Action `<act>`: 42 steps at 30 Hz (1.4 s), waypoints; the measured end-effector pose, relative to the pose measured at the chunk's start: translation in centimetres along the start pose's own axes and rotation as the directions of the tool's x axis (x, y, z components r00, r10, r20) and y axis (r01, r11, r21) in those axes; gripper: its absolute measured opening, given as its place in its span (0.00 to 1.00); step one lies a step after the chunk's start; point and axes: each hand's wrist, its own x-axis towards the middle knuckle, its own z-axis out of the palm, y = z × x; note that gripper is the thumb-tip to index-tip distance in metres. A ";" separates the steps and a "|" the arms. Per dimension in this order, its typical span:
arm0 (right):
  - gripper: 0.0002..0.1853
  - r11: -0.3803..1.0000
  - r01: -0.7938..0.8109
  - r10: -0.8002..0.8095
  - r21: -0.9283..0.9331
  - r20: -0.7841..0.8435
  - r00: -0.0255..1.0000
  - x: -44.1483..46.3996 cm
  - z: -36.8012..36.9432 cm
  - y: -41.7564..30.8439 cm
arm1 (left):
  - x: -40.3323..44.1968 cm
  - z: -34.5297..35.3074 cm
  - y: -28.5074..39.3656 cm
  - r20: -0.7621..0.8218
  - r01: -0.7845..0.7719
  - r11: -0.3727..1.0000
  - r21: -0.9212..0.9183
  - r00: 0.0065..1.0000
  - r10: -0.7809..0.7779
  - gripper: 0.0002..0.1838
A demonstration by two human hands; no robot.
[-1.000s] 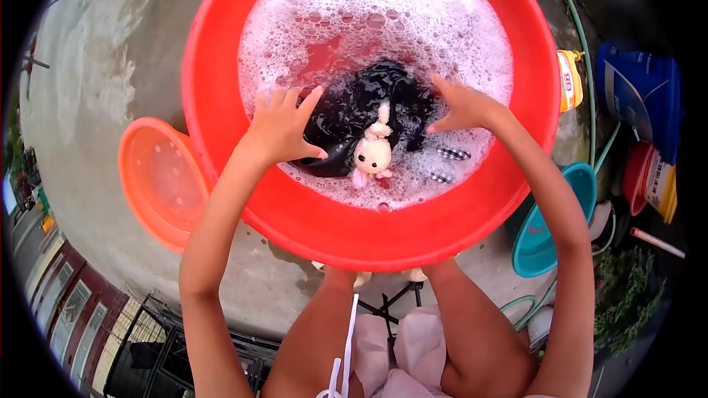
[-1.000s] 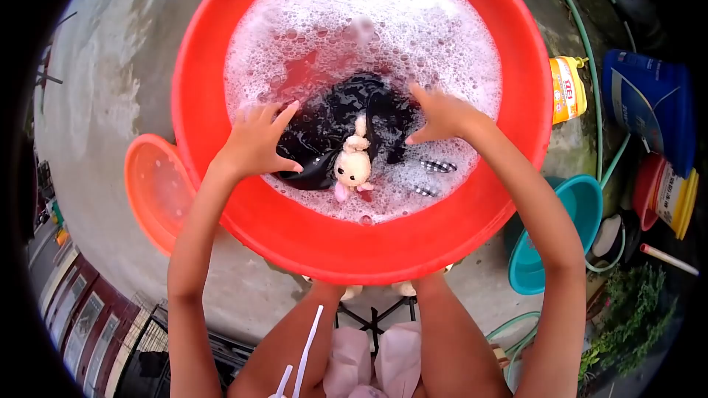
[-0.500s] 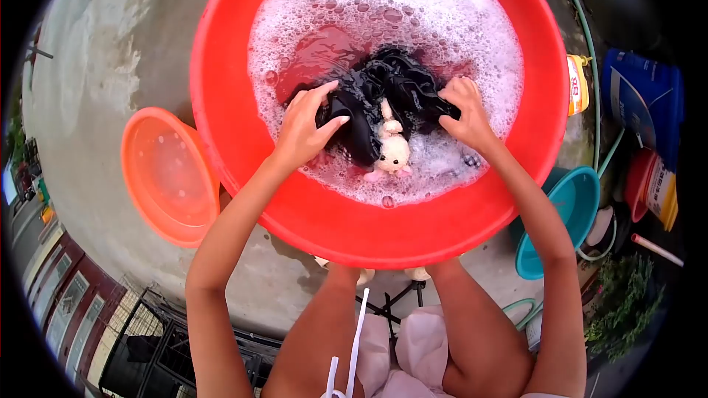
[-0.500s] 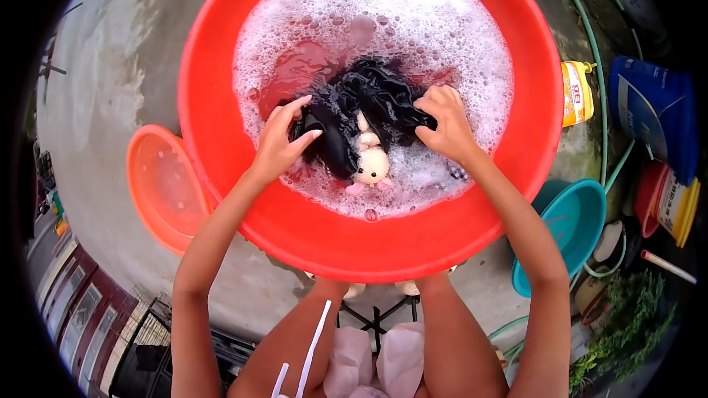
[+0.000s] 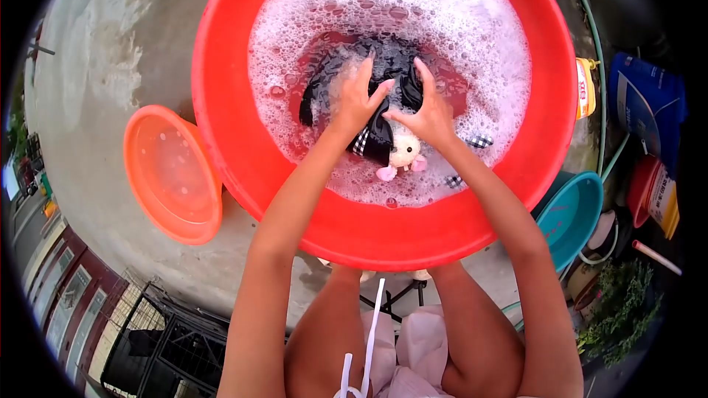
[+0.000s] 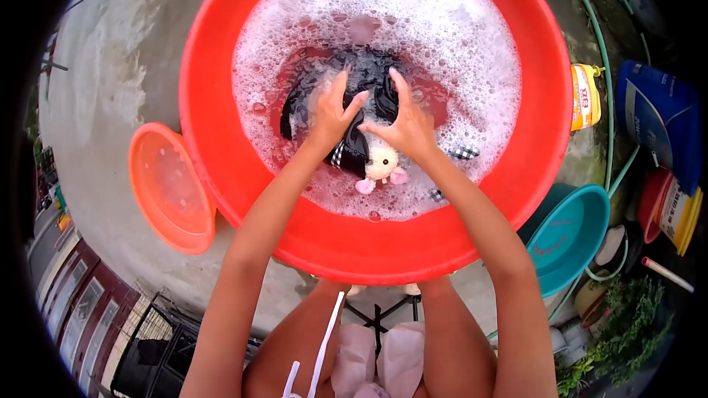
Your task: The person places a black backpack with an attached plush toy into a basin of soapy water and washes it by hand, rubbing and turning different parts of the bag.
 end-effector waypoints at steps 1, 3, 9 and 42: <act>0.48 0.998 0.031 -0.032 -0.049 -0.012 0.999 0.3 0.5 0.0 | 0.2 -0.1 -0.3 0.008 0.024 0.995 0.099 1.000 -0.025 0.26; 0.45 0.984 0.088 -0.094 -0.154 -0.032 0.995 1.2 1.4 0.9 | 0.3 0.1 -0.4 0.018 0.104 0.968 0.229 0.994 -0.111 0.27; 0.28 0.933 -0.075 0.174 -0.351 0.257 0.951 5.0 2.4 3.4 | 0.5 2.1 -3.7 0.114 0.379 0.926 0.000 0.920 -0.376 0.21; 0.45 0.942 0.256 -0.202 -0.216 0.240 0.949 0.0 1.4 4.0 | -0.2 -1.4 -1.6 0.459 -0.254 0.901 0.353 0.886 0.070 0.37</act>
